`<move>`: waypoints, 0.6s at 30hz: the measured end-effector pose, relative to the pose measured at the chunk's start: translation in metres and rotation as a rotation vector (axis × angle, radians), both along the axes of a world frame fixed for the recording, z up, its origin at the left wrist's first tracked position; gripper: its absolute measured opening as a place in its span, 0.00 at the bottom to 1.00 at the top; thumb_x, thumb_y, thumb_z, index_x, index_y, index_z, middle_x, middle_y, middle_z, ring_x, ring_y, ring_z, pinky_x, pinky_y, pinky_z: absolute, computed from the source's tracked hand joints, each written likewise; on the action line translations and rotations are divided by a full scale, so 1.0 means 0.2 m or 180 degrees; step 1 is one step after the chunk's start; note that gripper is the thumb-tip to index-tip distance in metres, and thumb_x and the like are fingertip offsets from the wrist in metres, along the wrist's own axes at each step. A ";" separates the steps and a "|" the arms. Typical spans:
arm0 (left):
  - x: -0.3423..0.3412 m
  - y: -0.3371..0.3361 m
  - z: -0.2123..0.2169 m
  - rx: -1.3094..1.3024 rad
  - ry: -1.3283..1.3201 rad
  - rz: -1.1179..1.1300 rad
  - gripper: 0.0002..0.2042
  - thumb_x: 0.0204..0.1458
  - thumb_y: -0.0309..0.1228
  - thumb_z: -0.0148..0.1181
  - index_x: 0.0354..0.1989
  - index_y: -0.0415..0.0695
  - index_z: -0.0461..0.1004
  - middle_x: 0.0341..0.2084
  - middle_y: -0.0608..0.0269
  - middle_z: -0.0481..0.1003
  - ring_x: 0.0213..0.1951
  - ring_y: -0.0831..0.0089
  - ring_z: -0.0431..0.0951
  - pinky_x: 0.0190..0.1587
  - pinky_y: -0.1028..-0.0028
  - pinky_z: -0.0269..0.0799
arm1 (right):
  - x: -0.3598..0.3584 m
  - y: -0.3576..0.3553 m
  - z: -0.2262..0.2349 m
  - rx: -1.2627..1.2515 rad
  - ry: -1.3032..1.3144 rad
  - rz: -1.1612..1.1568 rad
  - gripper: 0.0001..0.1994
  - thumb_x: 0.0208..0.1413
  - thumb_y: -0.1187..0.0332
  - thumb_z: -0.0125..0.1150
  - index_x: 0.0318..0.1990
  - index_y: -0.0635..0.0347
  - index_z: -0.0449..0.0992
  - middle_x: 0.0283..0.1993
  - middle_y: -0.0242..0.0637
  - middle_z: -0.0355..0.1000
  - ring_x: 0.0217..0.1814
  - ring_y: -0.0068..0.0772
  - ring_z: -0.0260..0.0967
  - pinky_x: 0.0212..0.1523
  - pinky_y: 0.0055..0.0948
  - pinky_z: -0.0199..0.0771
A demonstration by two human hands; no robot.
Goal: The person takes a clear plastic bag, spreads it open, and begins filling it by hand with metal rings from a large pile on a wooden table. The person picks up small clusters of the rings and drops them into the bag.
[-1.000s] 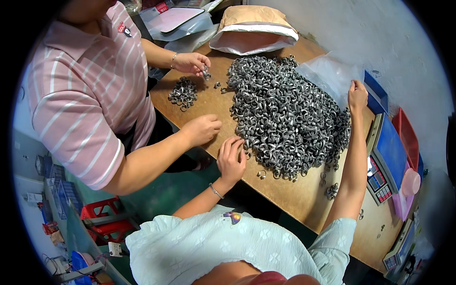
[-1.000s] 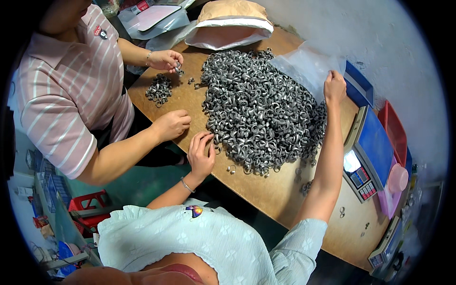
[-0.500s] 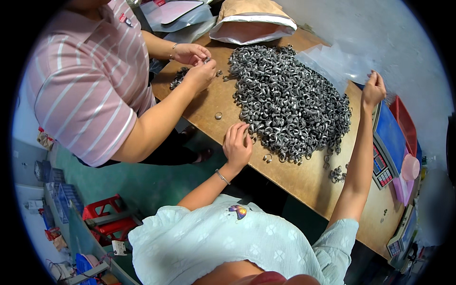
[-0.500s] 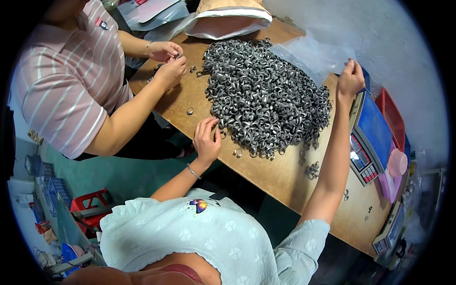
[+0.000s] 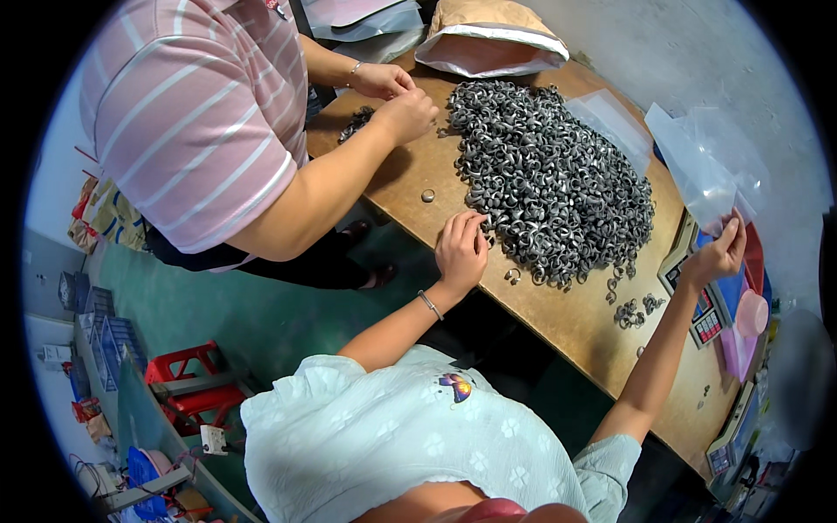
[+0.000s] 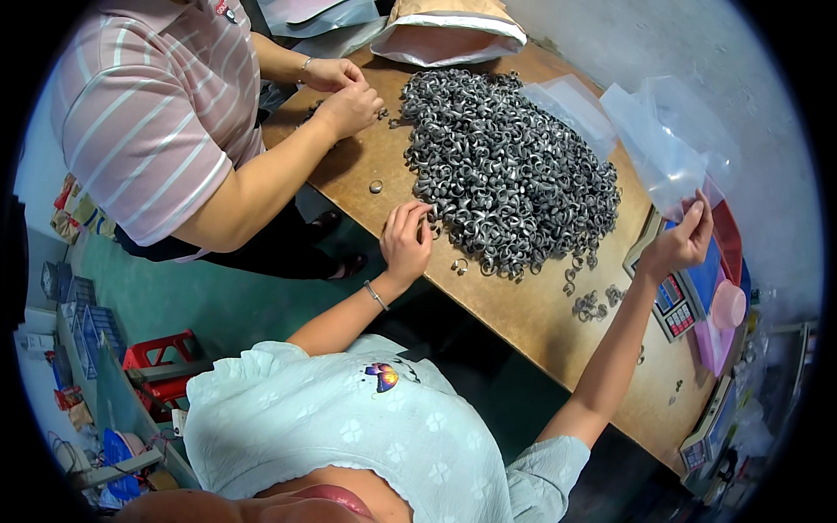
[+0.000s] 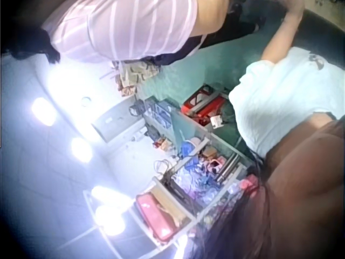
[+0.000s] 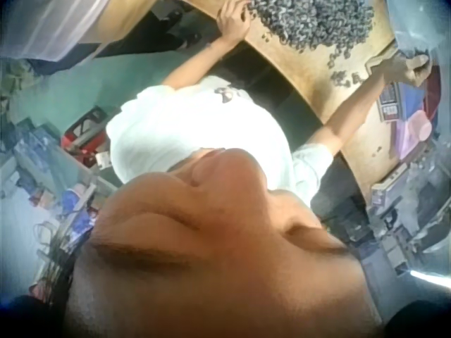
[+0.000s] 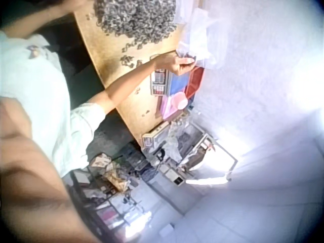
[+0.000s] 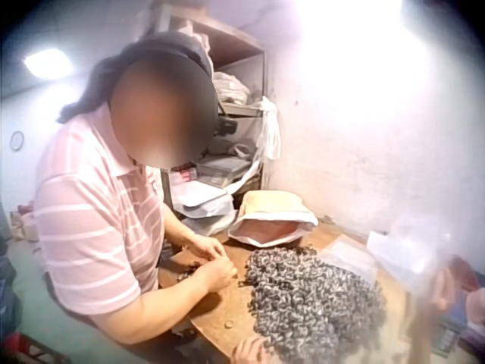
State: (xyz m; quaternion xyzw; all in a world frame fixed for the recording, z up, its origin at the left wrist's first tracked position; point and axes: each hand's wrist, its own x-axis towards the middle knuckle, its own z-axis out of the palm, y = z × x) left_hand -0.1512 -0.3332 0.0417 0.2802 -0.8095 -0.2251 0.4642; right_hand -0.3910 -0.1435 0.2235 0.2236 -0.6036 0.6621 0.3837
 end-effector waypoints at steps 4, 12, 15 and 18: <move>-0.02 0.01 -0.01 0.0037 0.0032 -0.0053 0.12 0.40 0.20 0.54 0.36 0.42 0.71 0.37 0.59 0.70 0.40 0.61 0.69 0.43 0.68 0.66 | 0.20 0.14 -0.05 -0.0124 -0.0068 -0.0070 0.09 0.56 0.72 0.49 0.38 0.67 0.74 0.28 0.32 0.68 0.29 0.18 0.62 0.31 0.16 0.62; 0.11 -0.19 0.06 0.0194 0.0140 -0.0120 0.16 0.43 0.19 0.51 0.43 0.41 0.69 0.47 0.53 0.65 0.52 0.56 0.62 0.54 0.64 0.57 | 0.53 0.46 -0.32 0.0833 -0.0304 0.0055 0.08 0.56 0.77 0.46 0.39 0.68 0.72 0.28 0.32 0.67 0.27 0.18 0.62 0.28 0.15 0.61; 0.17 -0.33 0.06 -0.0086 -0.0742 0.0199 0.16 0.45 0.22 0.54 0.45 0.41 0.68 0.51 0.53 0.61 0.56 0.57 0.59 0.57 0.62 0.52 | 0.56 0.52 -0.51 0.1174 -0.0591 0.0407 0.09 0.55 0.79 0.47 0.40 0.67 0.72 0.27 0.32 0.68 0.27 0.19 0.63 0.28 0.16 0.64; 0.16 -0.35 0.00 -0.0213 -0.1118 0.0203 0.14 0.45 0.25 0.56 0.42 0.41 0.70 0.47 0.59 0.66 0.52 0.61 0.62 0.55 0.64 0.54 | 0.57 0.52 -0.62 0.1375 -0.0797 0.0664 0.09 0.55 0.78 0.47 0.41 0.66 0.73 0.28 0.33 0.68 0.27 0.20 0.64 0.27 0.17 0.66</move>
